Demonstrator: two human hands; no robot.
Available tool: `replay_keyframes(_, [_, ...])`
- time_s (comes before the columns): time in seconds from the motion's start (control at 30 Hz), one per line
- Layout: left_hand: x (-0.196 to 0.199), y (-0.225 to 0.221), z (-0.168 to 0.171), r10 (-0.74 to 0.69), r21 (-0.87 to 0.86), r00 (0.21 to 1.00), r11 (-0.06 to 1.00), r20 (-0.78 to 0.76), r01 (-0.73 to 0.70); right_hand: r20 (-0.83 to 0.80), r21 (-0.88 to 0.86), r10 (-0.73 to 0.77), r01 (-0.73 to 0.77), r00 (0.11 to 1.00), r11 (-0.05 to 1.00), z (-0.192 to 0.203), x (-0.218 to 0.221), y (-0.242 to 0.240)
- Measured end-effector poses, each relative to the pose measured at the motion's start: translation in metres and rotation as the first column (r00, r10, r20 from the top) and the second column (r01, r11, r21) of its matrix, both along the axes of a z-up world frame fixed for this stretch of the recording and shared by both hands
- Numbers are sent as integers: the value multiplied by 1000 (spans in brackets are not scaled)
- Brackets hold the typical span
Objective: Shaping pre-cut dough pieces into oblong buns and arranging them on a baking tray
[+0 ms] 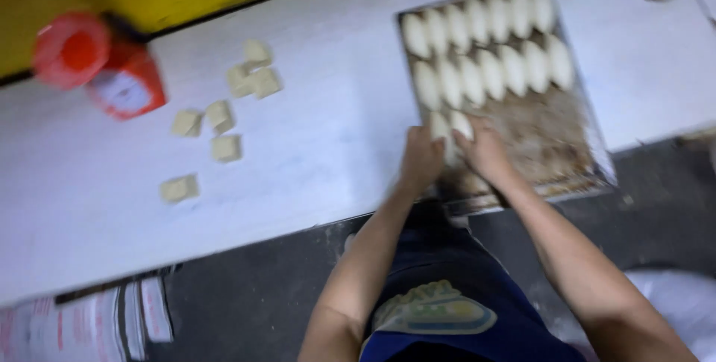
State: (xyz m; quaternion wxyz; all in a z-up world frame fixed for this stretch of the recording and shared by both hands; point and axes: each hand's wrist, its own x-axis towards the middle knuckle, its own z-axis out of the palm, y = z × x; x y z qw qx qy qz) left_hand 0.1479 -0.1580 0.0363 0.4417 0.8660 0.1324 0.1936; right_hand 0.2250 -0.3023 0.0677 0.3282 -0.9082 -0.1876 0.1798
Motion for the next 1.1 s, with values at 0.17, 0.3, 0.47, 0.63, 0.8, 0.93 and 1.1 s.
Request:
replay_keyframes(0.17, [-63, 133, -37, 221, -207, 973, 957, 70, -203, 307, -135, -61, 106, 950, 985, 80, -51, 7])
replay_keyframes(0.3, [-165, 310, -18, 548, 143, 831, 818, 95, -557, 431, 139, -99, 43, 897, 989, 35, -96, 28])
replay_keyframes(0.47, [-173, 394, -28, 622, 315, 696, 782, -359, -537, 171, 105, 152, -172, 973, 980, 30, -173, 149])
replay_keyframes(0.63, [-196, 362, -7, 393, -187, 859, 865, -327, -466, -20, 247, 130, -121, 991, 961, 73, -193, 230])
replay_keyframes(0.8, [-207, 342, 32, 409, -370, 901, 822, -146, -433, -220, 248, 171, -114, 960, 962, 68, -186, 292])
replay_keyframes(0.93, [-202, 358, 26, 510, -208, 851, 825, -123, -525, -272, 292, 136, -53, 953, 955, 49, -192, 314])
replay_keyframes(1.1, [-171, 385, 3, 487, -31, 785, 842, -384, -538, -328, 294, 119, -18, 937, 956, 9, -202, 291])
